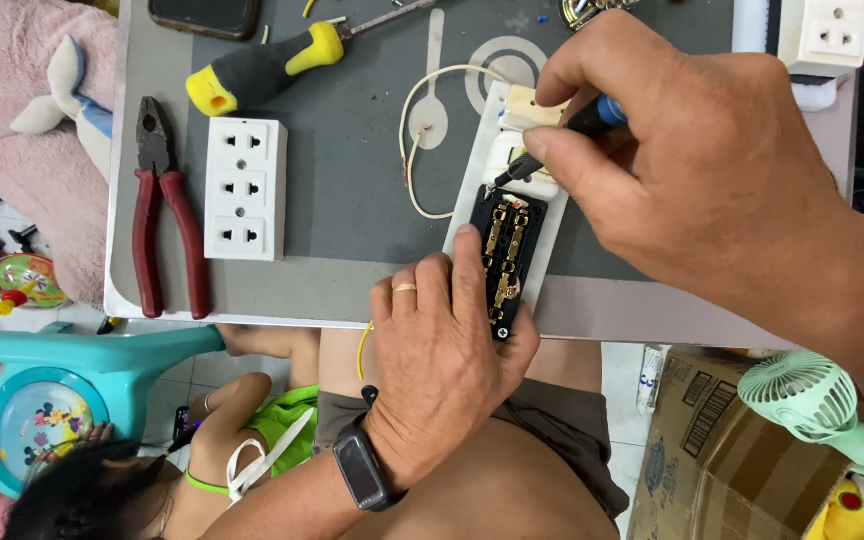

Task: Reassembling the internal components and outer casing of a power strip using manual tools.

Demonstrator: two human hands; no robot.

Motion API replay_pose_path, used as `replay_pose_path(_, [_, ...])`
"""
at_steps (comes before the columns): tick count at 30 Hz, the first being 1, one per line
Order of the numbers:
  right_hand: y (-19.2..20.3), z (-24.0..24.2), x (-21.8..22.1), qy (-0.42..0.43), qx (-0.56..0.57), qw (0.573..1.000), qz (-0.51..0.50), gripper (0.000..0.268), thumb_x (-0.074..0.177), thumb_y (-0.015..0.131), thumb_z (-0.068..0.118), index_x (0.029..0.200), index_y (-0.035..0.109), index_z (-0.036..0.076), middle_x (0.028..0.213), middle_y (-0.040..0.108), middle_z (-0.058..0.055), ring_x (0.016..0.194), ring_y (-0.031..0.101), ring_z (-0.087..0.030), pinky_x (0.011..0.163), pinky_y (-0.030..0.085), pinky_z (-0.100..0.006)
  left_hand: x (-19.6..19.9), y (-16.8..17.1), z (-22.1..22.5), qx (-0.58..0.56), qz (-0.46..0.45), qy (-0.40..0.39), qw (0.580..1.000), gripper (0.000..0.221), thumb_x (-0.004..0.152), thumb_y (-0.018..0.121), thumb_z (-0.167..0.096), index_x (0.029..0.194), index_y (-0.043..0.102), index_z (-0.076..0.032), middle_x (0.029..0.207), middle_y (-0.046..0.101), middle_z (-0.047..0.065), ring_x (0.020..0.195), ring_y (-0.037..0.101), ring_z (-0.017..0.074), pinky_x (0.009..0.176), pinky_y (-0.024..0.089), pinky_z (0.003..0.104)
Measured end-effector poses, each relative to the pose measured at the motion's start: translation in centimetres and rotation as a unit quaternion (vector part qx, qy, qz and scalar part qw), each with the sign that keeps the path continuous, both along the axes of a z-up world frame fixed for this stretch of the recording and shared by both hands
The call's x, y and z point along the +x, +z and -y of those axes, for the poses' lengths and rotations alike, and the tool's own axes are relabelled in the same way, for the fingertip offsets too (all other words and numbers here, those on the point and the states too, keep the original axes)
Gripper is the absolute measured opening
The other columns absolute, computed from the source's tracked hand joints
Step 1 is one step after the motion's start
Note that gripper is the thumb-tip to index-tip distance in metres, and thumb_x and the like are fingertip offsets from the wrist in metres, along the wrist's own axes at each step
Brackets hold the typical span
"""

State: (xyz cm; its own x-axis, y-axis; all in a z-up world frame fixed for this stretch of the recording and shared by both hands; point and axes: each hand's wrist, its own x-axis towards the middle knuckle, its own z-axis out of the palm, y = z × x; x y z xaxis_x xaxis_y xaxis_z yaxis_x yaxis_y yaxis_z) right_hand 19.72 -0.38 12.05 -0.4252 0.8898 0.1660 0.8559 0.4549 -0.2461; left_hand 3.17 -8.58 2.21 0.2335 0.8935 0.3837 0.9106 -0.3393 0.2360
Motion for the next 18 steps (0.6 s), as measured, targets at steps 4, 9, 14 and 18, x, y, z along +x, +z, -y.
replay_pose_path(4, [0.9, 0.2, -0.7, 0.037, 0.0, 0.999, -0.005, 0.028, 0.094, 0.07, 0.009, 0.119, 0.058, 0.006, 0.105, 0.067, 0.0, 0.072, 0.064, -0.024, 0.066, 0.047, -0.04, -0.2, 0.4, -0.3, -0.008, -0.002, -0.004, 1.0, 0.06, 0.078, 0.061, -0.042, 0.129, 0.056, -0.01, 0.075, 0.045, 0.01, 0.069, 0.048, 0.0309, 0.065, 0.041, 0.044])
replay_pose_path(9, [1.0, 0.4, -1.6, 0.072, -0.01, 0.996, -0.051, 0.021, 0.095, 0.061, -0.003, 0.114, 0.057, 0.004, 0.092, 0.068, 0.002, 0.063, 0.059, -0.019, 0.066, 0.045, -0.035, -0.5, -0.1, -0.3, 0.05, 0.018, -0.032, 0.998, 0.046, 0.079, 0.063, -0.037, 0.122, 0.064, -0.018, 0.072, 0.042, 0.007, 0.066, 0.045, 0.0283, 0.062, 0.038, 0.042])
replay_pose_path(14, [1.2, -0.1, -1.8, 0.068, -0.04, 0.992, -0.1, 0.022, 0.092, 0.062, -0.004, 0.112, 0.056, 0.002, 0.099, 0.068, -0.004, 0.073, 0.062, -0.016, 0.066, 0.049, -0.029, -2.3, -0.8, 0.2, 0.03, -0.001, -0.122, 0.992, 0.062, 0.091, 0.055, -0.058, 0.13, 0.055, -0.01, 0.08, 0.046, 0.01, 0.071, 0.046, 0.0291, 0.064, 0.038, 0.043])
replay_pose_path(18, [2.1, -0.4, -1.8, 0.061, -0.096, 0.99, -0.085, 0.025, 0.091, 0.062, 0.0, 0.115, 0.056, 0.005, 0.09, 0.071, -0.001, 0.054, 0.056, -0.015, 0.057, 0.044, -0.029, -4.0, 0.1, 0.2, -0.027, -0.093, -0.218, 0.971, 0.099, 0.079, 0.064, -0.077, 0.141, 0.042, -0.004, 0.091, 0.048, 0.009, 0.078, 0.046, 0.0289, 0.075, 0.041, 0.043])
